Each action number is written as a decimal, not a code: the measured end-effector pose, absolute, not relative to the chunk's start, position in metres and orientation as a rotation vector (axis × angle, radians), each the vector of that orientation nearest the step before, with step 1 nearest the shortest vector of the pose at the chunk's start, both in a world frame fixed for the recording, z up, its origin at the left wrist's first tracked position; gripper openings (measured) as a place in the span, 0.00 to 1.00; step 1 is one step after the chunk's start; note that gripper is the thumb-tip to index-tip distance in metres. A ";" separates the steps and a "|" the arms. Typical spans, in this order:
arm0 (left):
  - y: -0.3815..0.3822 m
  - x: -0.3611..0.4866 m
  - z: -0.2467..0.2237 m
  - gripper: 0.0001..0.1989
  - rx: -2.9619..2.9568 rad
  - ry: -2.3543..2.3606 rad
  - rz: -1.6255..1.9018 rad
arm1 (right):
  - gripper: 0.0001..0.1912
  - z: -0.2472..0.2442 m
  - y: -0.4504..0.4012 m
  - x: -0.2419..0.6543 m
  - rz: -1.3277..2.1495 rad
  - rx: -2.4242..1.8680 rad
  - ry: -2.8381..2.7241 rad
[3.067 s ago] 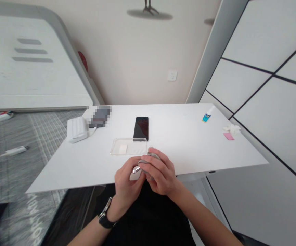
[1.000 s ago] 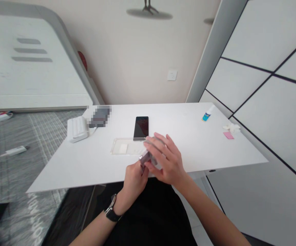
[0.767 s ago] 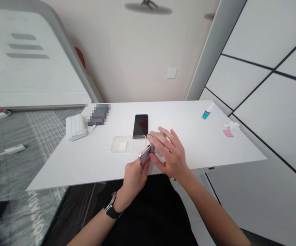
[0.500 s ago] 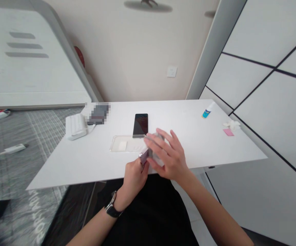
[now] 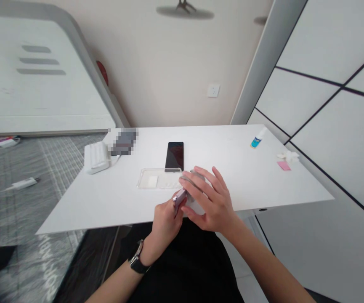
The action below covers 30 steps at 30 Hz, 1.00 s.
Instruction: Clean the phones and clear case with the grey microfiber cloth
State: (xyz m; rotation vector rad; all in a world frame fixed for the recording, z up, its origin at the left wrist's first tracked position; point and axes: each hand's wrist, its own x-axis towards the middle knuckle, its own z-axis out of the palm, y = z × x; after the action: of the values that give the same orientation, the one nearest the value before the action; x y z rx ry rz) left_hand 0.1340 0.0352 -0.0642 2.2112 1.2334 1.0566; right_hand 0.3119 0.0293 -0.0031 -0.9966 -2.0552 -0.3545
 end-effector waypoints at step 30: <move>0.037 0.136 -0.065 0.11 2.254 1.285 1.061 | 0.26 0.007 0.027 0.303 -0.318 -0.994 -2.082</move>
State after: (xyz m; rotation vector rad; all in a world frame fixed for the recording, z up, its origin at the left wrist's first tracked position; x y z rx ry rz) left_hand 0.1362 0.0365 -0.0645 2.2543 1.2850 1.0607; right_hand 0.3033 0.0273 0.0066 -0.9942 -2.0816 -0.3178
